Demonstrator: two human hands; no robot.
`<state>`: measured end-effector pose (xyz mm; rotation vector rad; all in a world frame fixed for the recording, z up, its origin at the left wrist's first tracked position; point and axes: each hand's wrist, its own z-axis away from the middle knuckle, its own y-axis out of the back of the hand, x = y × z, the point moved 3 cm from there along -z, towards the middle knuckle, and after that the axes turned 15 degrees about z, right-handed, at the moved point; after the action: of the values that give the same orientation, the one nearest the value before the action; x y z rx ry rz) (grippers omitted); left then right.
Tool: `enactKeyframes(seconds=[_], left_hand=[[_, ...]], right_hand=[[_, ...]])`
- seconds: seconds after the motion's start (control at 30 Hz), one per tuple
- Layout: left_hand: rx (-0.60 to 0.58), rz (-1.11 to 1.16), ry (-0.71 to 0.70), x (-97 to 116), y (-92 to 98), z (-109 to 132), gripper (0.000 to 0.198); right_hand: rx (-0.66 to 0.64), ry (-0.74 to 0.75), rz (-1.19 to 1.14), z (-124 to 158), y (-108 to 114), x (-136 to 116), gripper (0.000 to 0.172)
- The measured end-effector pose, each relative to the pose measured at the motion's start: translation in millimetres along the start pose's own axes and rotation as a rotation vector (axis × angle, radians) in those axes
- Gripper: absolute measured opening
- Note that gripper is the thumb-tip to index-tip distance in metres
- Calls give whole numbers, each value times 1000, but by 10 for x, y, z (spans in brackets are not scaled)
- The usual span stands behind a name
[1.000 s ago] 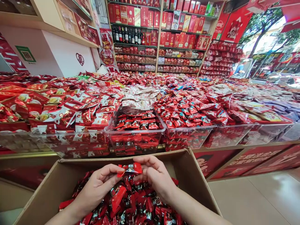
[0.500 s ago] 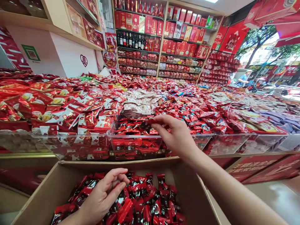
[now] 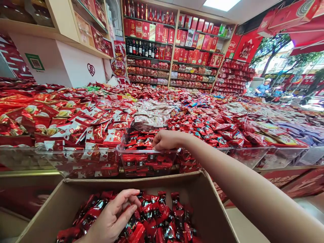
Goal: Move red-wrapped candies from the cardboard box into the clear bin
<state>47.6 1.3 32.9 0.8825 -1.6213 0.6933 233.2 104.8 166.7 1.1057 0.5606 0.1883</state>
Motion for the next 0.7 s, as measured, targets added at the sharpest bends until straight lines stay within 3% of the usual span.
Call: enactKeyframes(seconds=[0.3,0.47,0.7], left_hand=[[-21,-54,-2,-47,20,11,23],[-27,-68,3,-77,23,7,23],[-21,-95,-26,-50,27,23,22]], right_hand=[[-116,3,55,-151,50,75,12],[-195,-94,121,-180,-24,33,23],[-163,-87,30,-143,-9,14,22]])
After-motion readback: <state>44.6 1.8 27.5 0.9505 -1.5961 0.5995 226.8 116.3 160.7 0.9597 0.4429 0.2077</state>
